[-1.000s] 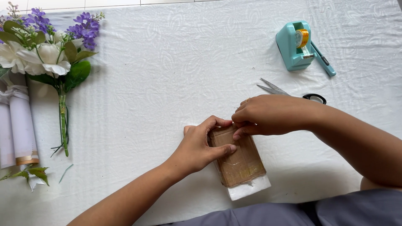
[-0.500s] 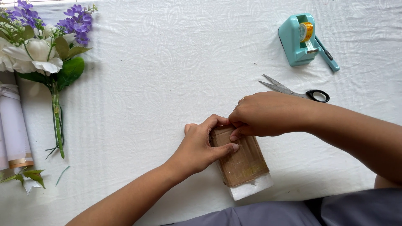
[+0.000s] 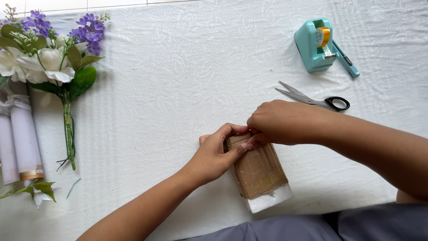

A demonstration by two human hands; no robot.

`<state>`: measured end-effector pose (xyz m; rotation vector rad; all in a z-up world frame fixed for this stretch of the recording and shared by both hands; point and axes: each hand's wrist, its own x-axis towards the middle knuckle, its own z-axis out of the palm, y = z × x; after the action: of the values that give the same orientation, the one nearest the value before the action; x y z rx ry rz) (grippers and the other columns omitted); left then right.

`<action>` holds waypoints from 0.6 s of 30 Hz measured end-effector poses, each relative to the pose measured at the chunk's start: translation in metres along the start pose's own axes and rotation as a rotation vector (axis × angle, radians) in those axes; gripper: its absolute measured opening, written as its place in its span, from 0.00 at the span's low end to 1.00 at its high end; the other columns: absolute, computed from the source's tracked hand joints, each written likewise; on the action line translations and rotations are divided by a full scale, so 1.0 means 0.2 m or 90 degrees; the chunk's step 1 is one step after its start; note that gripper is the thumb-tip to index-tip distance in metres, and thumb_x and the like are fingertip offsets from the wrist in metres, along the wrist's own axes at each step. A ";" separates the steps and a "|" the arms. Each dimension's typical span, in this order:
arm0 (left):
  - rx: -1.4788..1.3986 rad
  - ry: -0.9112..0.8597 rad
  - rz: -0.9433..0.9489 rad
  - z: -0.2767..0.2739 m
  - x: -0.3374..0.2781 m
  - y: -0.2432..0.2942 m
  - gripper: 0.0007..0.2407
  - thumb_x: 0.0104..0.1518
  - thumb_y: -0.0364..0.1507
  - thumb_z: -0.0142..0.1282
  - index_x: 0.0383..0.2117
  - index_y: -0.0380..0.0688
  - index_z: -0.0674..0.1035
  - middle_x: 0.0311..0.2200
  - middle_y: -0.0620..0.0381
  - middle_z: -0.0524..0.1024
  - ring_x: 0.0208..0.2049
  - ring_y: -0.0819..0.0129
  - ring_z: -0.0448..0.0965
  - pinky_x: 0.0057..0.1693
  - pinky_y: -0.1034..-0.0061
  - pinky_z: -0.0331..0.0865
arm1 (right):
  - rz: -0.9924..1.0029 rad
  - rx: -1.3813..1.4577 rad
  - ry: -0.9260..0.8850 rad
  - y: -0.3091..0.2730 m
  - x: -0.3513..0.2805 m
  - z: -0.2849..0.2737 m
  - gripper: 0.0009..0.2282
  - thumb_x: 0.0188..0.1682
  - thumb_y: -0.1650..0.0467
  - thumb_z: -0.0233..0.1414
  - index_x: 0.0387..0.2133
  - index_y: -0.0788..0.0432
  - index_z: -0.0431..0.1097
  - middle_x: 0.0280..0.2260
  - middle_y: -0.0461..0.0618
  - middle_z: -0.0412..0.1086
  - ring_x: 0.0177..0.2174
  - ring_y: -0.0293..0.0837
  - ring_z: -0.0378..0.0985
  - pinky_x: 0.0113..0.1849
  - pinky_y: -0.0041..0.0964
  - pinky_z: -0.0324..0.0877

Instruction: The person tapes a small cardboard-wrapped package using clear tape and scissors. They apply tape to the top and bottom edges, cut the tape with scissors, and smooth it down. The person repeats this process to secure the package.

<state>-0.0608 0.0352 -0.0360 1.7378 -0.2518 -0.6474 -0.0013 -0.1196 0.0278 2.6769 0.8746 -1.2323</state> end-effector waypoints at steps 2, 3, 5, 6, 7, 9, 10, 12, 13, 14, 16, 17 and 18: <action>-0.003 -0.003 0.010 0.01 0.02 -0.04 0.15 0.49 0.31 0.49 0.44 0.44 0.70 0.41 0.54 0.74 0.48 0.62 0.70 0.54 0.73 0.41 | -0.006 0.015 -0.012 0.01 0.01 0.00 0.13 0.42 0.62 0.49 0.20 0.61 0.69 0.17 0.50 0.70 0.24 0.45 0.76 0.29 0.34 0.74; -0.010 -0.006 0.016 0.02 0.03 -0.06 0.15 0.50 0.30 0.49 0.44 0.44 0.70 0.41 0.54 0.74 0.48 0.62 0.69 0.54 0.73 0.41 | -0.015 0.031 -0.027 0.02 0.01 0.00 0.12 0.44 0.64 0.48 0.21 0.61 0.69 0.16 0.50 0.69 0.23 0.44 0.76 0.29 0.33 0.73; 0.012 -0.001 0.013 0.02 0.02 -0.08 0.14 0.50 0.32 0.50 0.44 0.47 0.70 0.40 0.58 0.75 0.48 0.66 0.70 0.53 0.75 0.42 | -0.005 0.050 -0.034 0.01 -0.02 -0.01 0.12 0.44 0.63 0.48 0.21 0.60 0.70 0.16 0.48 0.69 0.22 0.43 0.75 0.28 0.32 0.73; 0.032 0.008 0.010 0.01 0.02 -0.08 0.14 0.50 0.33 0.51 0.43 0.51 0.71 0.40 0.62 0.75 0.47 0.70 0.71 0.52 0.77 0.43 | 0.004 0.065 -0.043 0.01 -0.03 -0.03 0.12 0.44 0.63 0.47 0.21 0.59 0.70 0.16 0.47 0.69 0.22 0.41 0.75 0.28 0.30 0.72; 0.037 0.008 0.017 0.01 0.02 -0.08 0.14 0.50 0.33 0.51 0.43 0.51 0.71 0.40 0.62 0.75 0.47 0.70 0.71 0.52 0.77 0.43 | 0.009 0.063 -0.035 0.02 -0.04 -0.03 0.12 0.44 0.63 0.47 0.21 0.59 0.70 0.16 0.47 0.69 0.22 0.41 0.75 0.28 0.30 0.72; 0.033 0.014 0.005 0.01 0.02 -0.08 0.14 0.49 0.32 0.51 0.43 0.51 0.71 0.39 0.60 0.76 0.46 0.68 0.72 0.52 0.76 0.44 | 0.021 0.097 -0.042 0.02 -0.05 -0.02 0.12 0.45 0.63 0.47 0.21 0.58 0.70 0.16 0.47 0.68 0.21 0.40 0.74 0.27 0.29 0.71; 0.035 0.012 0.005 0.01 0.02 -0.07 0.14 0.49 0.32 0.51 0.43 0.51 0.71 0.39 0.60 0.76 0.46 0.68 0.72 0.52 0.76 0.44 | 0.021 0.099 -0.040 0.02 -0.06 -0.03 0.12 0.45 0.63 0.47 0.21 0.58 0.70 0.16 0.47 0.68 0.21 0.40 0.74 0.27 0.29 0.71; 0.028 0.030 0.019 0.02 0.02 -0.07 0.13 0.49 0.31 0.52 0.42 0.50 0.72 0.38 0.58 0.76 0.45 0.65 0.72 0.52 0.75 0.45 | 0.050 0.074 -0.041 0.00 -0.09 -0.04 0.12 0.45 0.63 0.45 0.21 0.57 0.70 0.16 0.46 0.68 0.20 0.39 0.73 0.27 0.27 0.70; 0.030 0.027 0.017 0.02 0.03 -0.07 0.13 0.49 0.31 0.52 0.42 0.50 0.72 0.38 0.58 0.76 0.45 0.65 0.72 0.52 0.75 0.45 | 0.049 0.078 -0.041 0.01 -0.08 -0.03 0.12 0.45 0.63 0.45 0.21 0.57 0.70 0.16 0.46 0.68 0.20 0.39 0.73 0.27 0.27 0.70; 0.032 0.034 0.024 0.02 0.02 -0.07 0.13 0.49 0.31 0.52 0.42 0.50 0.72 0.38 0.59 0.76 0.45 0.65 0.73 0.52 0.74 0.45 | 0.055 0.095 -0.034 0.01 -0.08 -0.02 0.12 0.45 0.64 0.45 0.20 0.57 0.70 0.15 0.46 0.67 0.19 0.39 0.71 0.26 0.28 0.70; 0.034 0.038 0.024 0.03 0.02 -0.08 0.13 0.48 0.30 0.52 0.42 0.50 0.72 0.38 0.59 0.76 0.44 0.66 0.73 0.52 0.74 0.46 | 0.058 0.118 -0.032 0.00 -0.08 -0.01 0.11 0.44 0.65 0.45 0.20 0.58 0.70 0.15 0.46 0.66 0.19 0.38 0.70 0.25 0.28 0.69; 0.035 0.044 0.035 0.03 0.02 -0.08 0.13 0.48 0.30 0.52 0.42 0.50 0.72 0.37 0.60 0.76 0.44 0.66 0.73 0.52 0.75 0.46 | 0.074 0.128 -0.024 0.00 -0.08 -0.01 0.12 0.44 0.64 0.45 0.19 0.58 0.70 0.14 0.46 0.66 0.18 0.38 0.69 0.24 0.28 0.68; 0.036 0.050 0.047 0.03 0.03 -0.08 0.13 0.48 0.30 0.51 0.41 0.51 0.72 0.37 0.60 0.76 0.45 0.66 0.73 0.52 0.75 0.46 | 0.093 0.138 -0.015 -0.01 -0.08 -0.01 0.13 0.44 0.64 0.45 0.18 0.58 0.70 0.13 0.46 0.65 0.17 0.38 0.68 0.24 0.27 0.67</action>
<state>-0.0618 0.0314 -0.0532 1.7951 -0.2807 -0.5212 -0.0087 -0.1256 0.0418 2.8228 0.5600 -1.3942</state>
